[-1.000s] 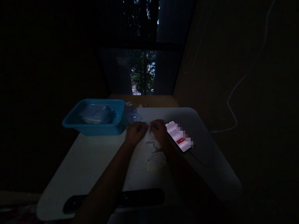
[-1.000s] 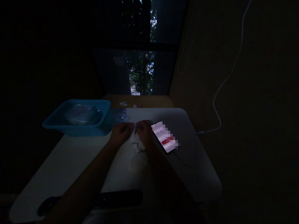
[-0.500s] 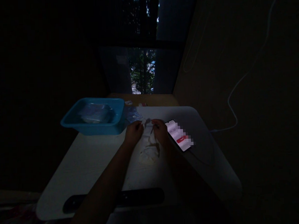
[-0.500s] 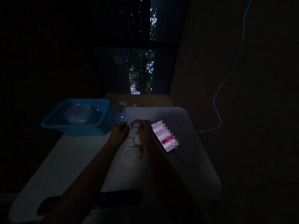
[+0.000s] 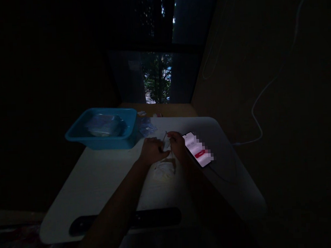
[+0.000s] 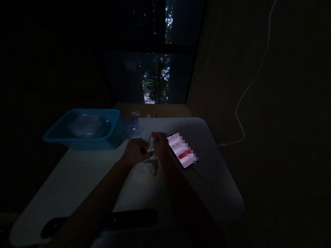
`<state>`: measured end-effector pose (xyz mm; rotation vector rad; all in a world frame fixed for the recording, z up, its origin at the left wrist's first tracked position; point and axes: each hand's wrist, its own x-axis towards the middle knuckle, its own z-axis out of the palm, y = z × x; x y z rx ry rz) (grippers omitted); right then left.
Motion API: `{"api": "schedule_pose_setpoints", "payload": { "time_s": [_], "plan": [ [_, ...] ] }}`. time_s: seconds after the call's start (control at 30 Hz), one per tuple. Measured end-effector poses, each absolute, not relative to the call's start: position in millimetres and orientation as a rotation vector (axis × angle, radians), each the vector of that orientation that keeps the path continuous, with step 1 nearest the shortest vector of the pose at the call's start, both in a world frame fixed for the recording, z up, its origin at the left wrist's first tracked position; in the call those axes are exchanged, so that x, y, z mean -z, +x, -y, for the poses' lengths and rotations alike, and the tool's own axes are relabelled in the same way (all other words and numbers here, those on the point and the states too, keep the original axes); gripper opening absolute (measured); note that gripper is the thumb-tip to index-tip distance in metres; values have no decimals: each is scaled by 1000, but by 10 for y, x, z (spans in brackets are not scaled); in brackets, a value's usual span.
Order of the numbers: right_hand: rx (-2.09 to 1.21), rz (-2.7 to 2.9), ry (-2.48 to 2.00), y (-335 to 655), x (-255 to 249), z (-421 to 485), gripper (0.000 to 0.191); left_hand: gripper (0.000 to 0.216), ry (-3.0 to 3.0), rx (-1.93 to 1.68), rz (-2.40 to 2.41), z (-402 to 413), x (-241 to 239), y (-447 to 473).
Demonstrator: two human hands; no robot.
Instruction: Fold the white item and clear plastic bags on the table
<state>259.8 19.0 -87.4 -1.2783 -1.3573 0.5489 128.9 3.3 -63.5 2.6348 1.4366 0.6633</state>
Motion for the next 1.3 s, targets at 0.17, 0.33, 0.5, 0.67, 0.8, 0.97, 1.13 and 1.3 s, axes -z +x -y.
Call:
{"api": "schedule_pose_setpoints", "payload": {
  "time_s": [0.17,0.33,0.5,0.67,0.8,0.97,1.13,1.3],
  "plan": [
    [-562,1329,-1270,2593,866,-192,28,15,2474,-742,-1304,-121,687,1223],
    [-590,1318,-1270,2592,860,-194,28,15,2305,-853,-1205,-171,731,1179],
    [-587,1333,-1271,2600,852,-191,26,9,2463,-806,-1296,-115,697,1227],
    [-583,1338,-1281,2601,862,-204,24,9,2255,-893,-1269,-138,710,1225],
    [-582,1328,-1293,2602,874,-231,23,6,1875,-1068,-1340,-159,736,1196],
    [-573,1322,-1324,2612,871,-235,21,8,1767,-1216,-1484,-145,707,1180],
    [-566,1380,-1304,2599,874,-221,22,5,1620,-1281,-1527,-41,753,1153],
    [-503,1441,-1334,2571,838,-189,25,4,1518,-1230,-1527,202,849,981]
  ]
}}
